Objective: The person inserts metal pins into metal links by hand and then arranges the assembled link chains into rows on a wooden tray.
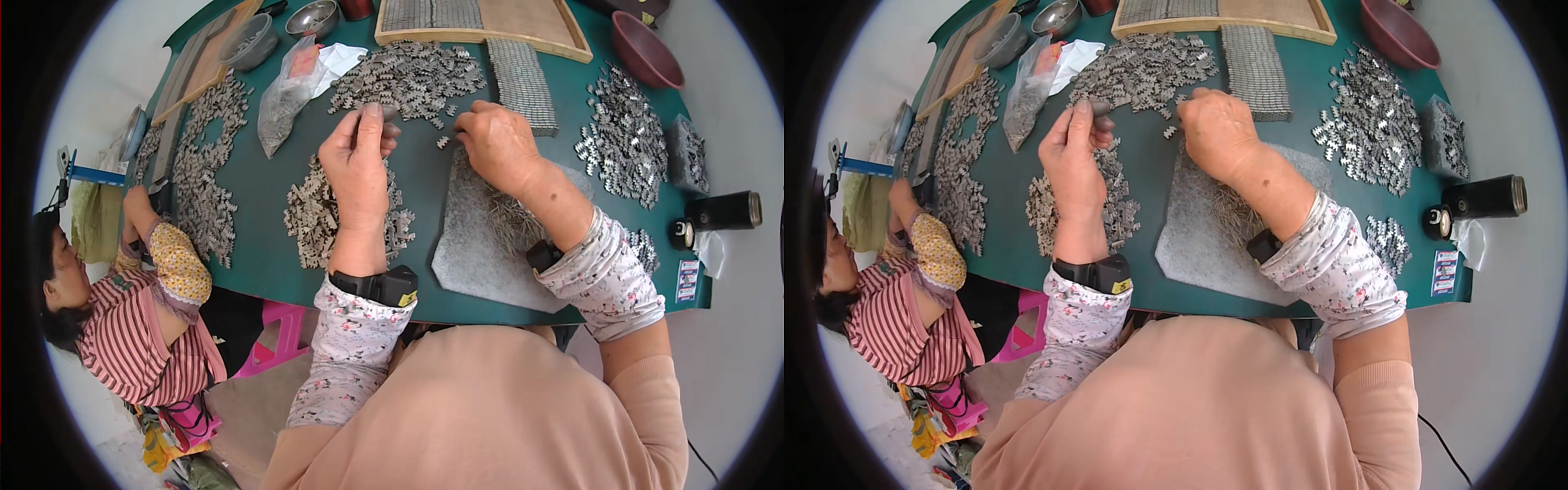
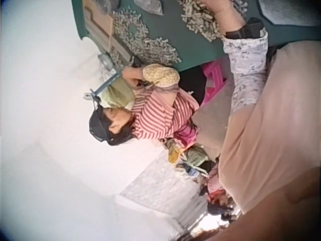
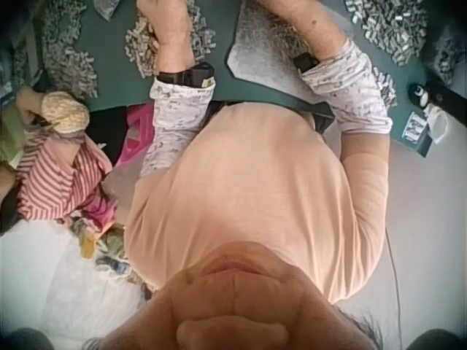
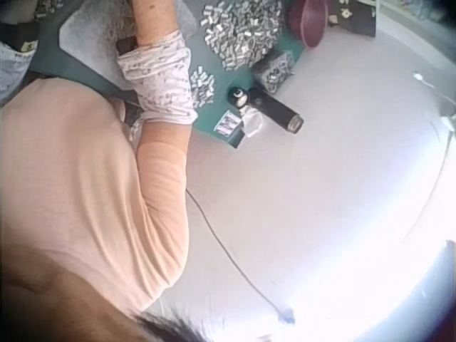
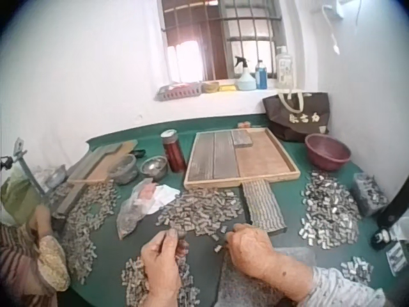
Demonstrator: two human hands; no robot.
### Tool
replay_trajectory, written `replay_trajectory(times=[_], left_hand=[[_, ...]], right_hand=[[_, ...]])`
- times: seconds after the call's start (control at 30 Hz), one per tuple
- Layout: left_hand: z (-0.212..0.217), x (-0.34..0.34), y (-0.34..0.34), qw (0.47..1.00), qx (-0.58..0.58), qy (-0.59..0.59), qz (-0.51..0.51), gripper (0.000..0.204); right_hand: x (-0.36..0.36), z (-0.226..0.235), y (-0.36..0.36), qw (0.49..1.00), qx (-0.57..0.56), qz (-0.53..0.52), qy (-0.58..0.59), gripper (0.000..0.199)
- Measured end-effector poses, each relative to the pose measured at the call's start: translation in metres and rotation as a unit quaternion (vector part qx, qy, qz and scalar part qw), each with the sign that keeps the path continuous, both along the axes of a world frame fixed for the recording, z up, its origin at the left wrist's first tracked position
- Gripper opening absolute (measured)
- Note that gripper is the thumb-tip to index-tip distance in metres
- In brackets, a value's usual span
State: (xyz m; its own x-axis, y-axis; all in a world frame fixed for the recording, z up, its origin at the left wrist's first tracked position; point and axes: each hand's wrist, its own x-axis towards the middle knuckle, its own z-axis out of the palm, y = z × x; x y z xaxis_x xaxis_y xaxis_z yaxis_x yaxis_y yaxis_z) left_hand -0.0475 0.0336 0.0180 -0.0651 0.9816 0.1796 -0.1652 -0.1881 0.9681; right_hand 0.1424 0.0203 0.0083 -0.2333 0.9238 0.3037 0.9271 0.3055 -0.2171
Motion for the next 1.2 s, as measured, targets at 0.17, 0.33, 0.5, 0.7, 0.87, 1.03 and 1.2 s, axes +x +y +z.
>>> replay_trajectory(times=[0.17, 0.33, 0.5, 0.7, 0.87, 1.03, 1.2], left_hand=[[-0.011, -0.008, 0.004, 0.999, 0.014, -0.010, 0.040, 0.032], [-0.017, -0.021, 0.012, 0.997, 0.018, -0.052, 0.060, 0.031], [-0.012, -0.020, 0.009, 0.997, 0.006, -0.041, 0.064, 0.031], [-0.012, -0.020, 0.008, 0.997, 0.024, -0.055, 0.049, 0.030], [-0.010, -0.018, 0.007, 0.998, 0.021, -0.044, 0.036, 0.030], [-0.012, -0.015, 0.005, 0.999, 0.013, -0.033, 0.037, 0.028], [-0.012, -0.017, 0.000, 0.999, 0.016, -0.025, 0.035, 0.020]], right_hand=[[-0.006, -0.006, 0.002, 1.000, 0.010, 0.000, 0.012, 0.009], [-0.013, -0.008, 0.018, 0.998, 0.023, 0.057, -0.007, 0.011], [-0.032, 0.005, 0.016, 0.994, 0.050, 0.092, 0.016, 0.010], [-0.063, 0.006, -0.015, 0.984, -0.114, 0.126, 0.053, 0.016], [-0.075, -0.007, -0.025, 0.991, -0.080, 0.101, 0.032, 0.018], [-0.085, -0.001, -0.022, 0.988, -0.127, 0.088, 0.019, 0.018], [-0.067, 0.016, -0.022, 0.965, -0.225, 0.078, 0.109, 0.019]])
